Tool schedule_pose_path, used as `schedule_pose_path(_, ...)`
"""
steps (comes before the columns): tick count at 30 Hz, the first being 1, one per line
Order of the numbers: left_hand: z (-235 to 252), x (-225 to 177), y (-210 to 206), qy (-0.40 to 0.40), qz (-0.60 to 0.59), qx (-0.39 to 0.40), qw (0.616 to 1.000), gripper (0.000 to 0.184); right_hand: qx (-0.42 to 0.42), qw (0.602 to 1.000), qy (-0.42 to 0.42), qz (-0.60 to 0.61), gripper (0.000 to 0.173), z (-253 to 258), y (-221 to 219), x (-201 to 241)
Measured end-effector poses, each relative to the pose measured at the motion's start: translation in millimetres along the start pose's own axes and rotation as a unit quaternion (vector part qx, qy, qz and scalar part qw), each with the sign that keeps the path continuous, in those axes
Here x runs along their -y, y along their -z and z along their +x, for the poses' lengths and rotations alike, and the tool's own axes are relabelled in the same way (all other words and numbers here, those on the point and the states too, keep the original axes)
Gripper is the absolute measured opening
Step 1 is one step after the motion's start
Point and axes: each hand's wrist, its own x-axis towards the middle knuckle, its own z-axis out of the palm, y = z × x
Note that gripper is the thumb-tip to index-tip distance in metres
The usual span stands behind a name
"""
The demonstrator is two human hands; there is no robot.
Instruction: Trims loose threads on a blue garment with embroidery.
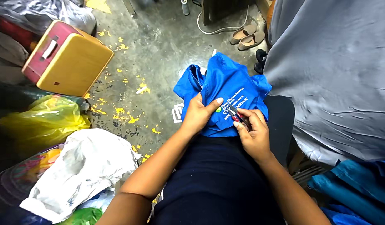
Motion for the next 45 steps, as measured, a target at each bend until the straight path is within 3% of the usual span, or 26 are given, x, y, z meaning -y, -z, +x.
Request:
schedule_pose_path(12,-2.3,-1.0,0.5,0.017,-0.011,-0.003,1.000,0.022,-0.052,0.998,0.045,0.004,0.026,-0.1,-9.2,-4.5)
schedule_pose_path(17,-1.4,-2.7,4.7,0.034,-0.007,0.023,0.999,0.023,0.007,1.000,0.020,0.020,0.030,0.0,3.0,-6.7)
schedule_pose_path(31,9.4,-10.6,16.8,0.058,0.046,0.105,0.992,0.024,0.074,0.987,0.107,-0.097,0.029,14.9,25.0,-15.6)
schedule_pose_path(45,11.0,-12.3,15.4,0.095,0.004,0.115,0.989,0.021,0.108,0.983,0.141,-0.045,0.023,14.6,22.7,-8.7)
